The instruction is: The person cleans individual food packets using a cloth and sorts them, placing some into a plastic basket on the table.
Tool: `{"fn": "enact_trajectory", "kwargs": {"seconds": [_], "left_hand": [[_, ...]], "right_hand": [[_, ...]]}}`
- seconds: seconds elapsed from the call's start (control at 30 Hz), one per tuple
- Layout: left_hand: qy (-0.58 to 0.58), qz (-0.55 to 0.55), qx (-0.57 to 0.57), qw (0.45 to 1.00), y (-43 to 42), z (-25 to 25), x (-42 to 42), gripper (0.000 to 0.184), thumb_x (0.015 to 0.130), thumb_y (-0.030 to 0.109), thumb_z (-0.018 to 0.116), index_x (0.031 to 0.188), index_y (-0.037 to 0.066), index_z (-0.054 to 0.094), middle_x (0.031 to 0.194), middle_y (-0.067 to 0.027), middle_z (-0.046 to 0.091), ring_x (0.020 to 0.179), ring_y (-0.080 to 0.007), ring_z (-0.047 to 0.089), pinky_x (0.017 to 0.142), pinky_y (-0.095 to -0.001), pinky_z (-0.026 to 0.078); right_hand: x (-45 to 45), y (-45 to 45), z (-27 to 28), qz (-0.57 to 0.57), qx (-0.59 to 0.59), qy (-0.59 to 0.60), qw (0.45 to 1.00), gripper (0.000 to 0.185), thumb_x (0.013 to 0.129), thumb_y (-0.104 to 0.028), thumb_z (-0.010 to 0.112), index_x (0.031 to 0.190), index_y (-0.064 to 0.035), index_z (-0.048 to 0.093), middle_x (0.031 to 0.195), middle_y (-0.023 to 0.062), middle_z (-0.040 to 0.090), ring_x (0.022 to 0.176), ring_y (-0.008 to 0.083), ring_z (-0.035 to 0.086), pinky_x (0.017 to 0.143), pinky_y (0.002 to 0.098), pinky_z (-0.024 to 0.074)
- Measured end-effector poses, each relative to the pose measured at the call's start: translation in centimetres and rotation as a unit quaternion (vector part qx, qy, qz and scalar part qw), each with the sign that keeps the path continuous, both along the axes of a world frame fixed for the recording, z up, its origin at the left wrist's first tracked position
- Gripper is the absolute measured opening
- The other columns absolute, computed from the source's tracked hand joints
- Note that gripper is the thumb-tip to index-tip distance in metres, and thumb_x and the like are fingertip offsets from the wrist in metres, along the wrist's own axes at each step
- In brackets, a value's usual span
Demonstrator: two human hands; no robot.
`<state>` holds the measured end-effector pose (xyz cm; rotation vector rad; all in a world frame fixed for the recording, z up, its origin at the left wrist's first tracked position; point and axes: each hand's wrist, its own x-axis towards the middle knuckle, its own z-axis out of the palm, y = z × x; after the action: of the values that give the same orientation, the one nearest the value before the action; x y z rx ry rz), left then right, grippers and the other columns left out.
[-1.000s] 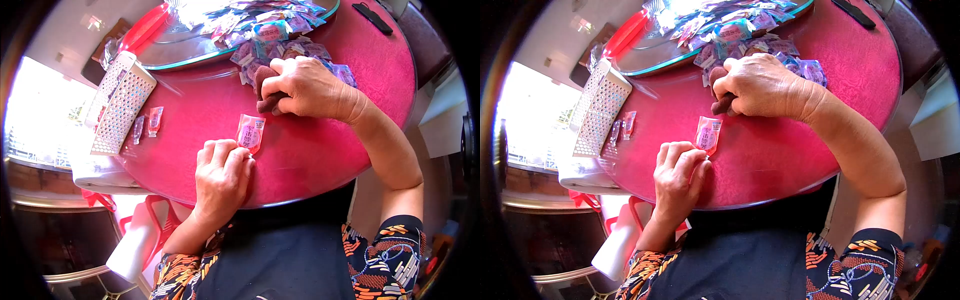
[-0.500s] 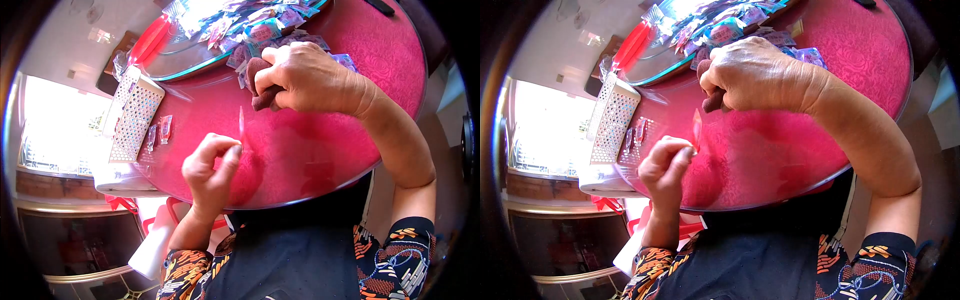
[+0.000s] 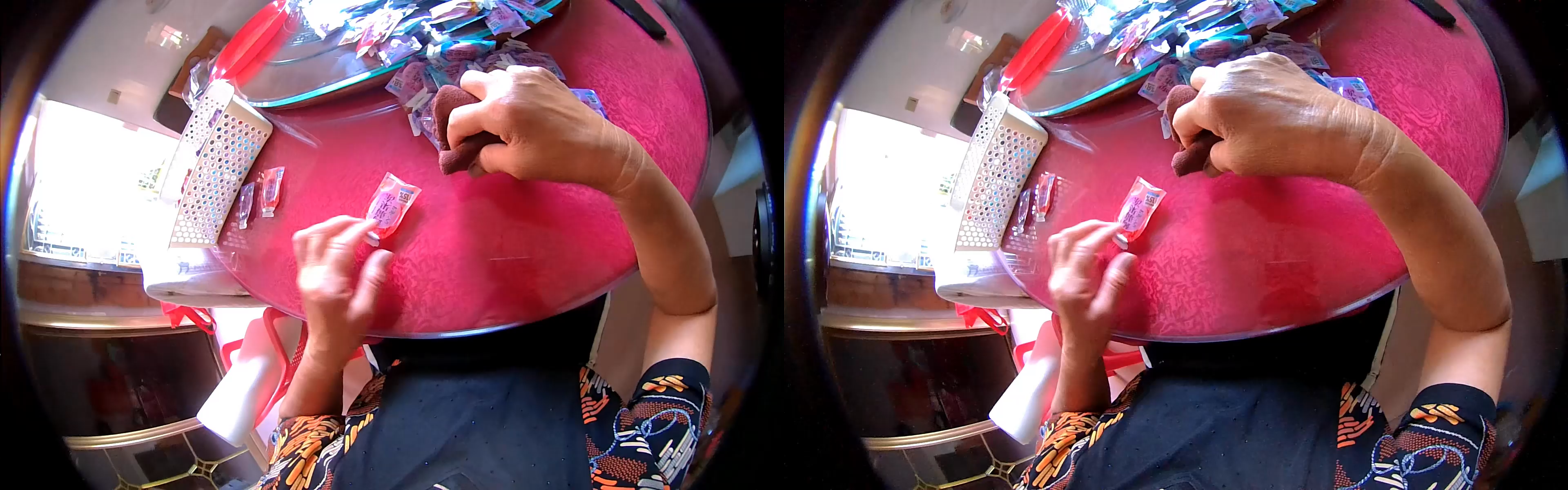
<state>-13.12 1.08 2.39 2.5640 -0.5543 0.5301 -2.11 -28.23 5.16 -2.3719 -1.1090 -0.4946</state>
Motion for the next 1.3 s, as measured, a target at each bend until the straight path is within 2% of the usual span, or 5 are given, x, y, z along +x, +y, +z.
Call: {"fn": "enact_trajectory", "kwargs": {"seconds": [0.37, 0.63, 1.03, 1.1, 1.3], "left_hand": [[0.014, -0.068, 0.118, 0.991, -3.5, -0.2, -1.8, 0.058, 0.083, 0.024, 0.084, 0.132, -0.002, 0.067, 0.134, -0.0153, 0.061, 0.122, -0.0377, 0.055, 0.104, -0.0515, 0.044], [-0.001, -0.074, 0.128, 0.989, -3.2, -0.5, -1.8, 0.064, 0.082, 0.031, 0.082, 0.135, -0.001, 0.067, 0.136, -0.0149, 0.061, 0.122, -0.036, 0.055, 0.101, -0.0498, 0.043], [-0.001, -0.071, 0.077, 0.995, -2.9, -0.6, -1.8, 0.057, 0.083, 0.029, 0.083, 0.13, 0.0, 0.069, 0.136, -0.0152, 0.059, 0.122, -0.0364, 0.053, 0.1, -0.0506, 0.042], [0.0, -0.068, 0.07, 0.995, -2.9, -0.8, -1.8, 0.057, 0.083, 0.03, 0.083, 0.131, 0.001, 0.069, 0.136, -0.0151, 0.059, 0.122, -0.0362, 0.053, 0.1, -0.0504, 0.042], [0.0, -0.064, 0.077, 0.995, -2.8, -1.0, -1.9, 0.057, 0.084, 0.032, 0.082, 0.129, 0.0, 0.07, 0.136, -0.015, 0.059, 0.123, -0.0356, 0.052, 0.1, -0.0503, 0.042]], "right_hand": [[-2.3, 2.8, -0.6, 0.134, -0.071, 0.018, 0.988, 0.016, 0.074, -0.017, 0.077, 0.089, -0.0215, 0.077, 0.09, 0.0081, 0.063, 0.081, 0.0294, 0.068, 0.072, 0.0439, 0.0539], [-1.8, 2.3, 0.1, -0.059, -0.153, -0.058, 0.985, 0.013, 0.083, -0.019, 0.076, 0.095, -0.016, 0.081, 0.099, 0.0133, 0.07, 0.085, 0.0319, 0.074, 0.075, 0.0448, 0.058], [-1.1, 2.9, -0.3, -0.061, -0.121, -0.074, 0.988, 0.021, 0.079, -0.013, 0.078, 0.099, -0.0151, 0.078, 0.091, 0.0104, 0.063, 0.085, 0.0307, 0.068, 0.072, 0.0452, 0.0549], [-1.1, 4.0, 0.0, 0.081, -0.001, 0.013, 0.997, 0.021, 0.079, -0.013, 0.078, 0.1, -0.0148, 0.078, 0.091, 0.0095, 0.063, 0.084, 0.0304, 0.067, 0.072, 0.0453, 0.0542], [-1.5, 5.7, 0.4, 0.018, -0.158, -0.051, 0.986, 0.017, 0.082, -0.02, 0.079, 0.099, -0.0197, 0.075, 0.092, 0.0089, 0.059, 0.088, 0.03, 0.066, 0.077, 0.0438, 0.0521]]}}
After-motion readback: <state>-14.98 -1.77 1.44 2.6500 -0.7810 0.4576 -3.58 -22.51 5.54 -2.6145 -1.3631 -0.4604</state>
